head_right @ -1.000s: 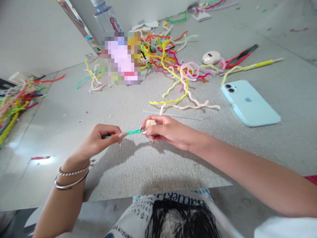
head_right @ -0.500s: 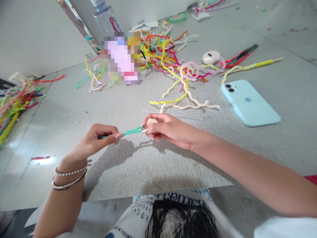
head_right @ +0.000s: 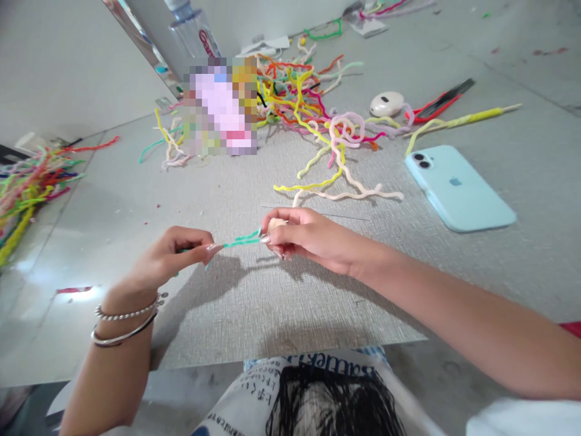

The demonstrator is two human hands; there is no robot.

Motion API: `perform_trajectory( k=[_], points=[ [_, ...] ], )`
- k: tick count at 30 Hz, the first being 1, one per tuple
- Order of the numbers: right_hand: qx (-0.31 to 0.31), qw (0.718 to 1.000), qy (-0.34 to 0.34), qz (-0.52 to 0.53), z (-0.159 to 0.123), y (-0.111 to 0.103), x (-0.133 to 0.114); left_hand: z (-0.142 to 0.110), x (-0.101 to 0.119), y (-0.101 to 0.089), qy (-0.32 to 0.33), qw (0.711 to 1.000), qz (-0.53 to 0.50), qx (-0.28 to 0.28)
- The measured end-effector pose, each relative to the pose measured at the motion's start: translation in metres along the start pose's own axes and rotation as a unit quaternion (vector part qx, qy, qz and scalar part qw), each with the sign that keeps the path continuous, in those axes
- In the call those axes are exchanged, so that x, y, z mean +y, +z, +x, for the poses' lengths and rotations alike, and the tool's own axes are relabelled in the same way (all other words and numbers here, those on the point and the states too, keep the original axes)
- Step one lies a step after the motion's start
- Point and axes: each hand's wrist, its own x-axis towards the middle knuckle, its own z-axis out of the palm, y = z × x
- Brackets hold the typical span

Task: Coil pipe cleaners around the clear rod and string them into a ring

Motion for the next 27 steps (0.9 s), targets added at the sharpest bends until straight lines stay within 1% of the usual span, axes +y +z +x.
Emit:
perform_trajectory(
  k=[9,27],
  points=[
    [0.003,1.0,-0.003,0.006,0.0015,-0.0014,0.0005,0.0011,-0.0031,-0.0009,-0.005,1.0,-0.013,-0.014],
    [-0.001,1.0,-0.014,0.008,0.0019,-0.0044,-0.0003,-0.0001,-0.0071,-0.0027,0.011,1.0,-0.016,-0.021]
  ],
)
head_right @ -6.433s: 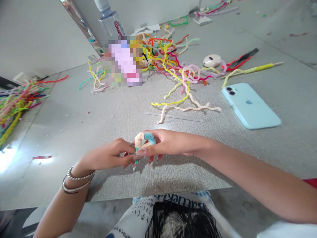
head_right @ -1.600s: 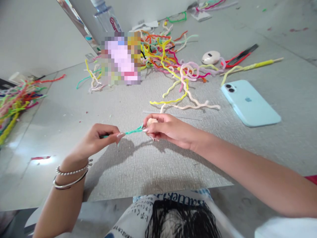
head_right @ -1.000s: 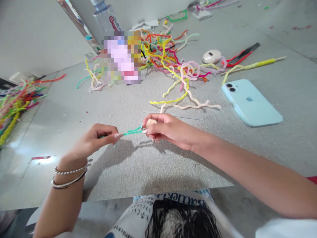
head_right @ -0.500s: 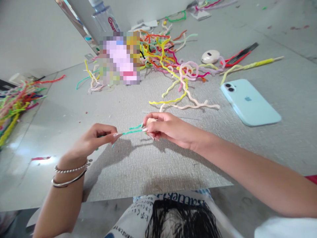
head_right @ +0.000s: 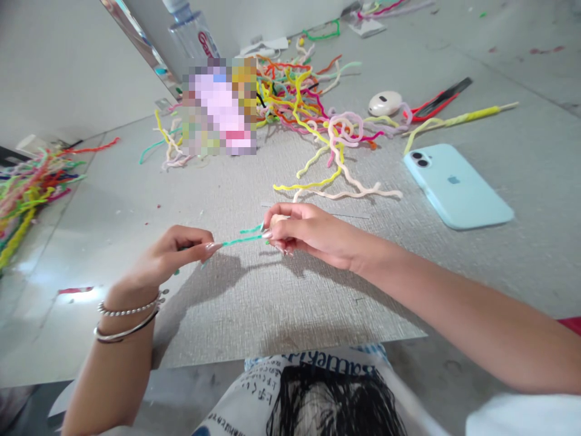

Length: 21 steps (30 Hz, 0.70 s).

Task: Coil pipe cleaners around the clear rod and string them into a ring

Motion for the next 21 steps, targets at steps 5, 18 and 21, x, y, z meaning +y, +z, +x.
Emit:
perform_trajectory(
  k=[5,18,21],
  points=[
    [-0.002,1.0,0.005,0.002,0.0005,-0.0011,0.0005,-0.0004,-0.0005,-0.0013,0.003,1.0,0.003,0.002],
    [-0.008,1.0,0.006,0.004,0.0003,-0.0006,-0.0019,-0.0044,0.0015,-0.0008,0.005,1.0,-0.011,-0.001],
    [-0.008,1.0,0.008,0.001,0.0004,-0.001,-0.0017,-0.0042,0.0013,-0.0003,0.003,1.0,-0.011,-0.003]
  ],
)
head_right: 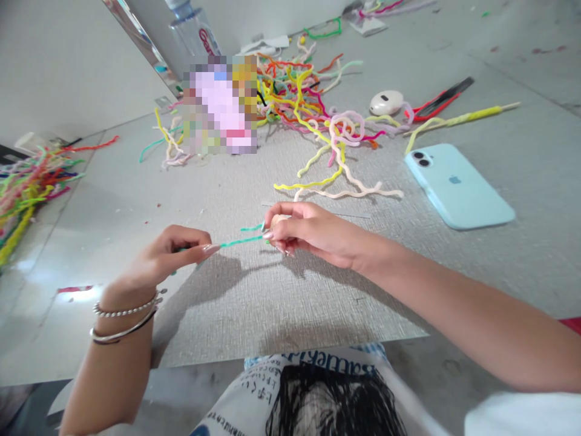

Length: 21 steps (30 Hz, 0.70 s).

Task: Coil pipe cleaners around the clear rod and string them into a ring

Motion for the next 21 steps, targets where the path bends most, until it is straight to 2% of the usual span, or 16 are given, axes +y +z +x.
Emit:
perform_trajectory(
  k=[6,11,16,21],
  points=[
    [0.0,1.0,-0.001,-0.011,0.001,-0.001,0.001,-0.001,-0.002,-0.003,0.0,1.0,-0.004,-0.005],
    [0.016,0.999,-0.039,-0.015,0.0,-0.006,-0.003,-0.005,-0.004,-0.015,-0.006,1.0,0.001,0.026],
    [0.01,0.999,-0.039,-0.026,0.0,-0.005,-0.008,0.001,-0.005,-0.012,-0.01,1.0,0.023,-0.009],
    [0.017,0.998,-0.026,-0.059,-0.002,-0.003,-0.009,0.009,-0.005,-0.002,-0.026,0.994,0.064,-0.082]
  ],
)
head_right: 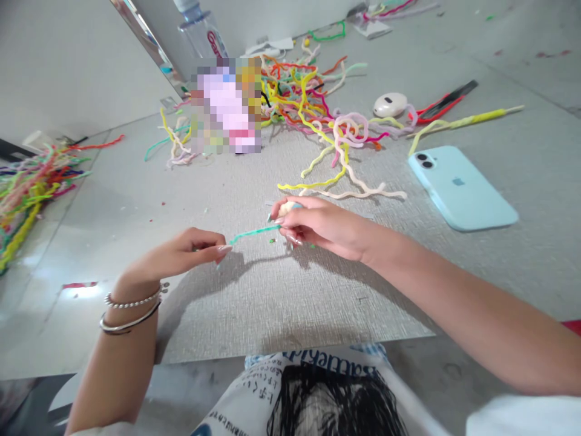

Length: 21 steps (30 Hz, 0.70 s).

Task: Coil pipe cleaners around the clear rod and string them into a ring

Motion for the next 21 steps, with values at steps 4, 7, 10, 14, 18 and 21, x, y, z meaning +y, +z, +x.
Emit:
perform_trajectory(
  k=[4,7,10,14,18,21],
  points=[
    [-0.005,0.999,0.005,-0.045,-0.001,0.001,0.003,0.005,0.005,0.008,0.005,0.999,0.01,-0.036],
    [-0.048,0.992,0.0,-0.117,-0.001,0.004,0.007,0.011,0.006,0.018,0.067,0.996,-0.061,-0.008],
    [-0.109,0.981,-0.009,-0.161,0.0,0.008,0.012,0.021,0.004,0.032,0.088,0.985,-0.129,0.072],
    [-0.163,0.971,-0.025,-0.172,0.001,0.01,0.017,0.032,0.006,0.054,0.05,0.981,-0.172,0.069],
    [-0.157,0.974,-0.039,-0.159,0.001,0.011,0.019,0.034,0.011,0.069,0.025,0.968,-0.221,0.12],
    [-0.156,0.977,-0.037,-0.138,0.0,0.012,0.02,0.034,0.012,0.072,0.031,0.961,-0.239,0.133]
  ],
)
